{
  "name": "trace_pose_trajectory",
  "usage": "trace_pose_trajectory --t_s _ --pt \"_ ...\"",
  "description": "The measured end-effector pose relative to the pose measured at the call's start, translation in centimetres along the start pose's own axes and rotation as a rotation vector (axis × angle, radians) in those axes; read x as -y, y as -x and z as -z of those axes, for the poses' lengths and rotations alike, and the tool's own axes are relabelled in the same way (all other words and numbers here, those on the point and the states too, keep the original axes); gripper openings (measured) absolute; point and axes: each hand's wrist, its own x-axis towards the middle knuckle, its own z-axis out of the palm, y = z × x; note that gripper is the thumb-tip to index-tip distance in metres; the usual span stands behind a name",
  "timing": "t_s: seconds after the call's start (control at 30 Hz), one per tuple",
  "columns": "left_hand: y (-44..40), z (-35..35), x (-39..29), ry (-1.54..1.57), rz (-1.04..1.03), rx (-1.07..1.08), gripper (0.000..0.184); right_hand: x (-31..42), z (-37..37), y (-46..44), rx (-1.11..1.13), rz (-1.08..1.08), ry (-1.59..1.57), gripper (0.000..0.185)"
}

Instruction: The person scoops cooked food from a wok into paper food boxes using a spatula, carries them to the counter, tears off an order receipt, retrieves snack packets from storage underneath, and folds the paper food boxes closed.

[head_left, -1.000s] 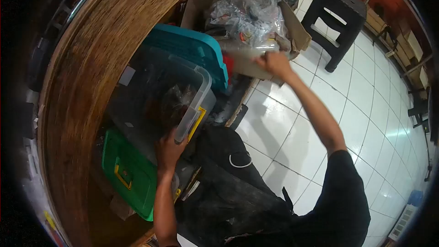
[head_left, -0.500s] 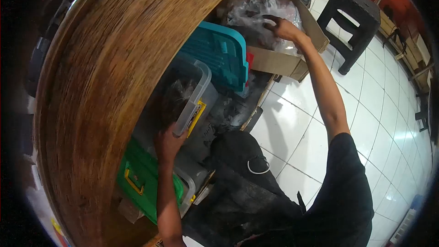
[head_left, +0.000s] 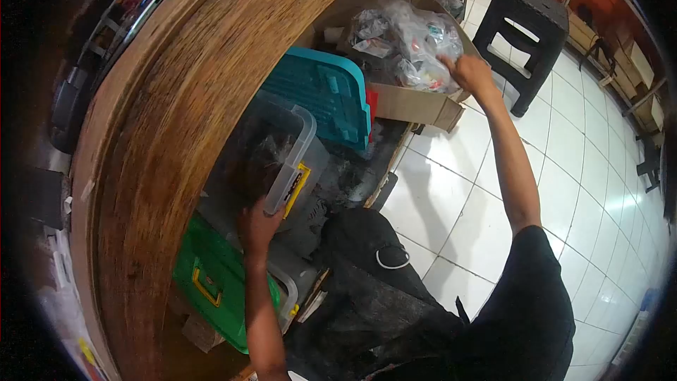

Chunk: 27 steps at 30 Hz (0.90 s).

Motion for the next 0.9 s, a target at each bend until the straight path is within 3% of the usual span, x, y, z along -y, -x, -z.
trace_pose_trajectory --t_s 0.03,0.1,0.13,0.2,0.23,0.33,0.37,0.47,0.5,0.57,0.63,0.7,0.8,0.9 --pt "-0.1 -0.1 0.1 0.02 0.022 0.027 0.046 0.1 0.2 -1.0 -0.004 0.002 -0.003 0.06" --pt "-0.2 -0.2 0.1 0.039 0.045 0.048 0.046 0.6 0.2 -3.2 -0.418 0.121 -0.143 0.06" --pt "-0.2 0.0 0.0 0.044 0.039 0.052 0.045 0.6 -0.2 -5.2 -0.42 0.123 -0.147 0.06" --pt "-0.2 0.1 -0.1 0.044 0.034 0.055 0.045 0.0 -2.0 -10.5 -0.675 0.554 -0.173 0.075" --pt "-0.2 -0.2 0.0 0.058 0.062 0.076 0.045 -0.9 -4.3 -13.2 -0.677 0.555 -0.177 0.075" --pt "0.1 -0.5 0.0 0.062 0.092 0.065 0.046 -3.5 -8.4 -17.0 -0.108 0.045 -0.086 0.095" --pt "0.1 -0.5 0.1 0.048 0.089 0.036 0.046 -4.4 -9.0 -16.9 -0.112 0.048 -0.087 0.095" --pt "-0.1 -0.3 0.2 0.074 0.11 0.114 0.048 -5.7 -9.7 -15.1 -0.3 0.002 -0.661 0.077" --pt "0.0 -0.5 0.4 0.075 0.109 0.116 0.048 -5.0 -7.7 -12.7 -0.299 0.001 -0.66 0.077" --pt "0.2 -1.2 0.8 0.066 0.113 0.086 0.048 -2.3 -2.4 -5.9 -0.287 -0.108 -1.247 0.058" --pt "0.0 -0.5 0.3 0.063 0.09 0.095 0.048 -1.3 0.7 -2.0 -0.319 -0.095 -1.262 0.054" --pt "-0.2 -0.3 0.0 0.062 0.063 0.096 0.048 -2.1 1.7 -0.7 -0.415 0.102 -1.219 0.05" --pt "-0.2 -0.1 -0.3 0.073 -0.001 0.003 0.048 -2.5 3.3 1.2 -0.416 0.144 -1.191 0.043" --pt "-0.2 1.0 -1.3 0.057 0.108 0.108 0.051 -1.9 4.7 2.7 -0.43 0.267 -1.264 0.042"
